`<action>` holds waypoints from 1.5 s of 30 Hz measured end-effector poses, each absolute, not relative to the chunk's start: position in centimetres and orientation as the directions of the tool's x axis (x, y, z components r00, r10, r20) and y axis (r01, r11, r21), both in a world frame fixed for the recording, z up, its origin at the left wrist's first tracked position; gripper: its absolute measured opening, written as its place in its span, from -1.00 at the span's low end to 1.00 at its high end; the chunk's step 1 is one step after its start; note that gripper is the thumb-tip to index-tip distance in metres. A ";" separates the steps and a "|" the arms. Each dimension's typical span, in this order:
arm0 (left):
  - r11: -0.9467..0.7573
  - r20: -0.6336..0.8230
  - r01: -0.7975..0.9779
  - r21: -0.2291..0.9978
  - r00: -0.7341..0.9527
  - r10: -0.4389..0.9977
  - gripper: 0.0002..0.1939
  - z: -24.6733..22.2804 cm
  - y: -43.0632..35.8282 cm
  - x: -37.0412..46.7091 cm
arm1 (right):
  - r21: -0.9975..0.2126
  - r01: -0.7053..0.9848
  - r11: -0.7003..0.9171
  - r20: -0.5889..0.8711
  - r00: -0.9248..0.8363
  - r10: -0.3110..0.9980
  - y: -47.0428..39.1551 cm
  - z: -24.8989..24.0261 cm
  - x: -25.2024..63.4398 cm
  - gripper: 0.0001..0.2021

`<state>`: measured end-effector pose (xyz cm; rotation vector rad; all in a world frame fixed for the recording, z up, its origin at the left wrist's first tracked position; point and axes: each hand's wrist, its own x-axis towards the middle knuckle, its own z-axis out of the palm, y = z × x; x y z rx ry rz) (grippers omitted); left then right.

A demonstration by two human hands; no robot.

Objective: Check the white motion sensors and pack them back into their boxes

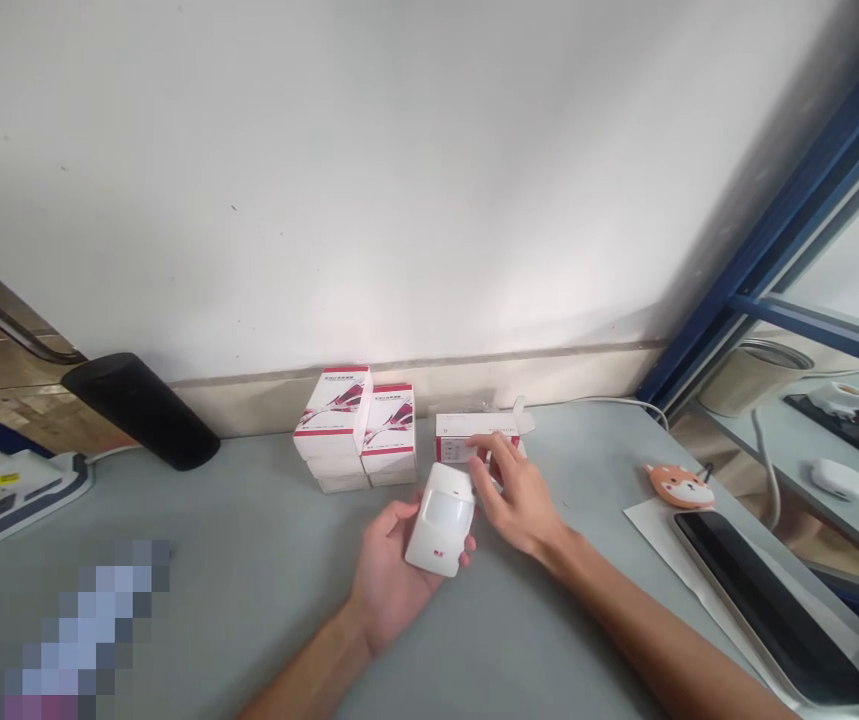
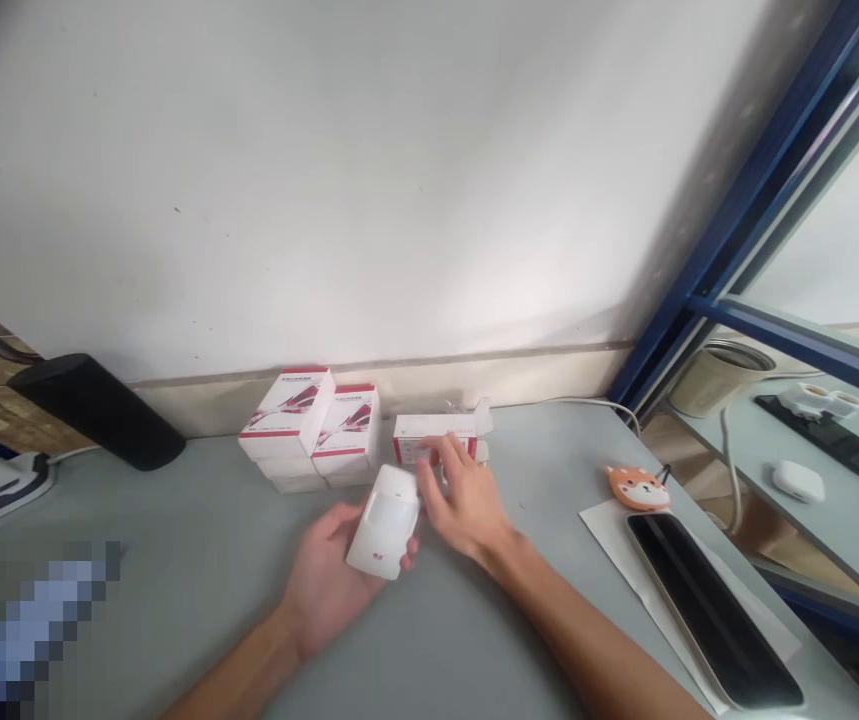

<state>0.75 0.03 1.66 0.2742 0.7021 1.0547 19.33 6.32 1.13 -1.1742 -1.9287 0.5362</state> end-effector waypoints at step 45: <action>0.565 -0.334 -0.542 0.622 0.469 0.818 -0.47 1.6 -0.2 0.2 | -0.878 0.280 0.389 0.186 -0.550 0.814 7.8 4.2 22.9 -0.45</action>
